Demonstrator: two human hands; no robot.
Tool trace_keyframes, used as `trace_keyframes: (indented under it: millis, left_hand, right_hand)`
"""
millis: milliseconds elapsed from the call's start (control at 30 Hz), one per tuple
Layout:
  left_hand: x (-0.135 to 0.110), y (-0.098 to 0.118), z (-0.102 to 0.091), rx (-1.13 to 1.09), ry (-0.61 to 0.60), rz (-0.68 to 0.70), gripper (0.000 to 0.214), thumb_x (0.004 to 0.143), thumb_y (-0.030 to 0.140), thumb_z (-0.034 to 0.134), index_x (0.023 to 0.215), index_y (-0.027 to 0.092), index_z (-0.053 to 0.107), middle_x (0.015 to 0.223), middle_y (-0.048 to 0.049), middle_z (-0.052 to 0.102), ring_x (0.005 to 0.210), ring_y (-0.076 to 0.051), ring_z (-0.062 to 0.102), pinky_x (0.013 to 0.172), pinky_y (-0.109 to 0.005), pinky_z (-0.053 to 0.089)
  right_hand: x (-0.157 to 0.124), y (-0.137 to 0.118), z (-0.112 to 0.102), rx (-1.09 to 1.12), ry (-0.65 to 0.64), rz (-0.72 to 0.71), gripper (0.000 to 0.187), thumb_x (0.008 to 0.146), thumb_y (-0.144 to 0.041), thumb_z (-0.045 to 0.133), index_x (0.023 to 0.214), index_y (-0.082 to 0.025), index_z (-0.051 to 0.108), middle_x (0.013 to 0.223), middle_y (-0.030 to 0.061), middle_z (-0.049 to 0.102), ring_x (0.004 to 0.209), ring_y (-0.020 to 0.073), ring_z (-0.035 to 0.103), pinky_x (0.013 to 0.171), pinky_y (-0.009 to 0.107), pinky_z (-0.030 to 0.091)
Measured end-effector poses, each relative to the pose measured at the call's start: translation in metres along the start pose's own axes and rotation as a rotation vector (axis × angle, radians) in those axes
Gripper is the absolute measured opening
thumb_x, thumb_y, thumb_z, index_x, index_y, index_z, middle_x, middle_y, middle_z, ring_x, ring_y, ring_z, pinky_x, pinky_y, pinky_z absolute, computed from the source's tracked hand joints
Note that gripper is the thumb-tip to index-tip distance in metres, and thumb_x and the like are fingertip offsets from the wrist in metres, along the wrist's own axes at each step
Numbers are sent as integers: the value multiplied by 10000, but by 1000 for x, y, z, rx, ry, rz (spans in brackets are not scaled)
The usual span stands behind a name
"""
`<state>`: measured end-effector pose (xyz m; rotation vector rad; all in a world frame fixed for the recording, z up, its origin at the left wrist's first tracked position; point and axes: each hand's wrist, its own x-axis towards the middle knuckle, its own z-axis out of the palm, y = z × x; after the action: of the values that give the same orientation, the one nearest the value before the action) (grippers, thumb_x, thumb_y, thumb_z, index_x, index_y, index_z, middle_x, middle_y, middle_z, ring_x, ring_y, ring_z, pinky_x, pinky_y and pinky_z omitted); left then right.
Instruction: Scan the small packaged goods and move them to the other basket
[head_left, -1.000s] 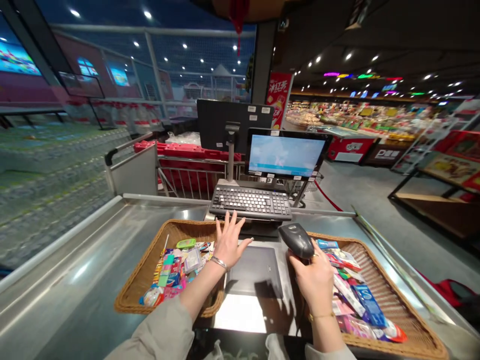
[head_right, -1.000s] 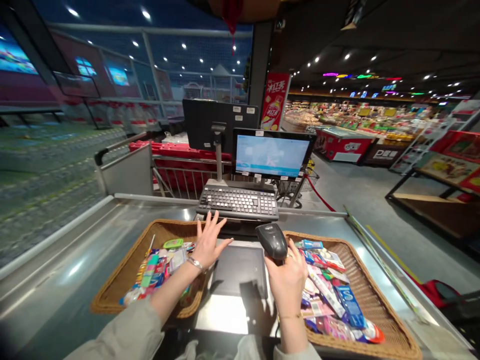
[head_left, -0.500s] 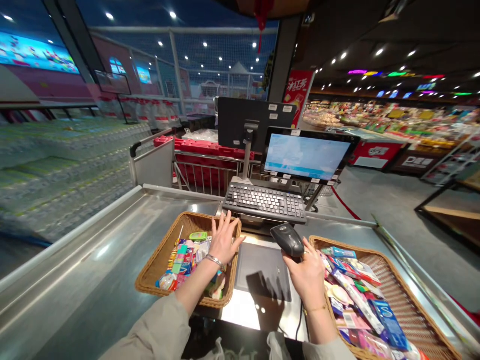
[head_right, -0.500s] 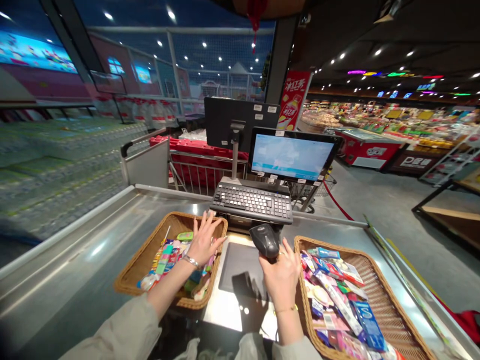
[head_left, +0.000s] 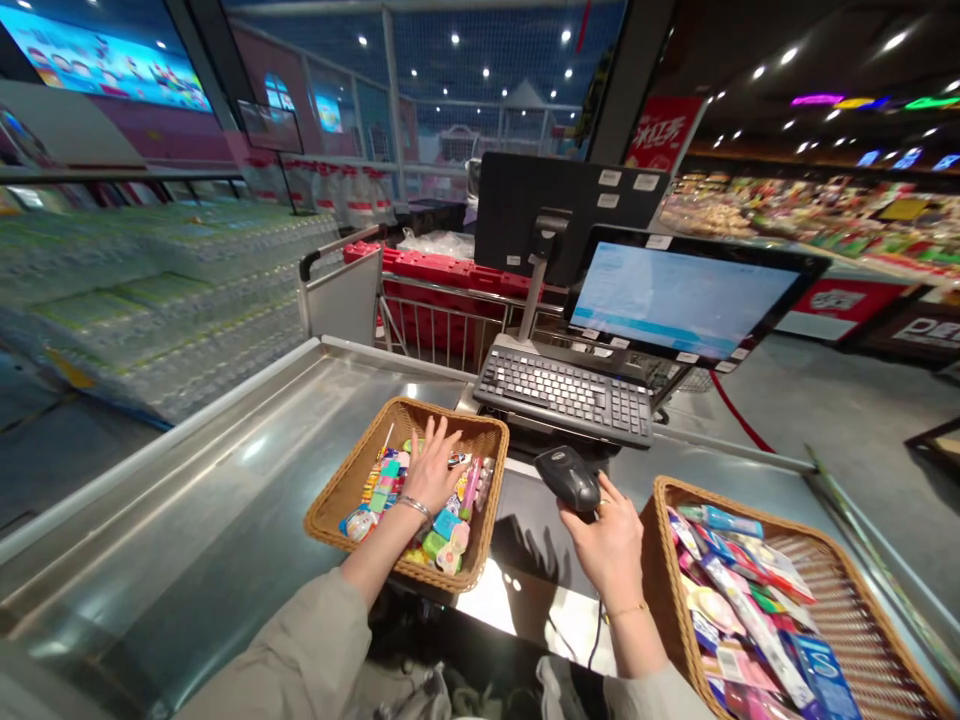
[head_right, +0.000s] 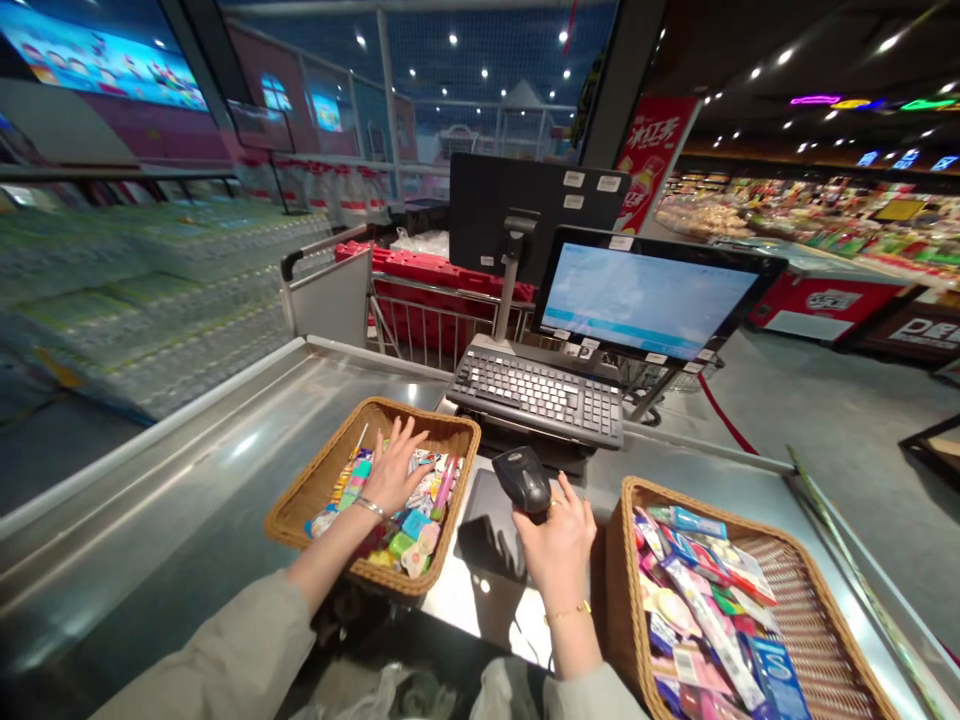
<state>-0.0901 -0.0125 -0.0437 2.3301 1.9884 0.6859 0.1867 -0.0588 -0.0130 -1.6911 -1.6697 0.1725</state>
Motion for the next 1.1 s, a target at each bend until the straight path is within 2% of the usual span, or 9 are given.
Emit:
trace_keyframes:
  millis: [233, 433, 800, 1100]
  left_hand:
    - [-7, -20, 13, 38, -52, -30, 508, 898, 364, 552, 1356, 153, 488, 1556, -178, 320, 1483, -326, 155, 1177, -608, 151]
    - [-3, -28, 21, 47, -143, -54, 544, 873, 354, 579, 1365, 143, 481, 1553, -187, 321, 1480, -324, 171, 1178, -591, 175]
    - [14, -28, 52, 46, -292, -38, 586, 846, 339, 599, 1378, 145, 449, 1551, -195, 322, 1474, -296, 206, 1180, -533, 202]
    - [28, -24, 77, 54, -337, -8, 534, 832, 298, 573, 1346, 174, 495, 1491, -156, 444, 1420, -293, 349, 1185, -530, 180]
  right_hand:
    - [-2, -4, 15, 4, -65, -11, 318, 706, -410, 574, 860, -172, 718, 1083, 151, 712, 1248, 317, 525, 1075, 515, 311]
    - [-3, -1, 25, 21, -92, -9, 302, 698, -421, 571, 821, -183, 709, 1050, 142, 715, 1235, 314, 526, 1077, 515, 306]
    - [0, 2, 34, 14, -113, 17, 318, 687, -422, 577, 846, -184, 717, 1069, 135, 715, 1249, 314, 521, 1101, 530, 282]
    - [7, 0, 41, 11, -152, 17, 309, 694, -397, 576, 855, -178, 723, 1100, 146, 704, 1260, 318, 505, 1110, 525, 267]
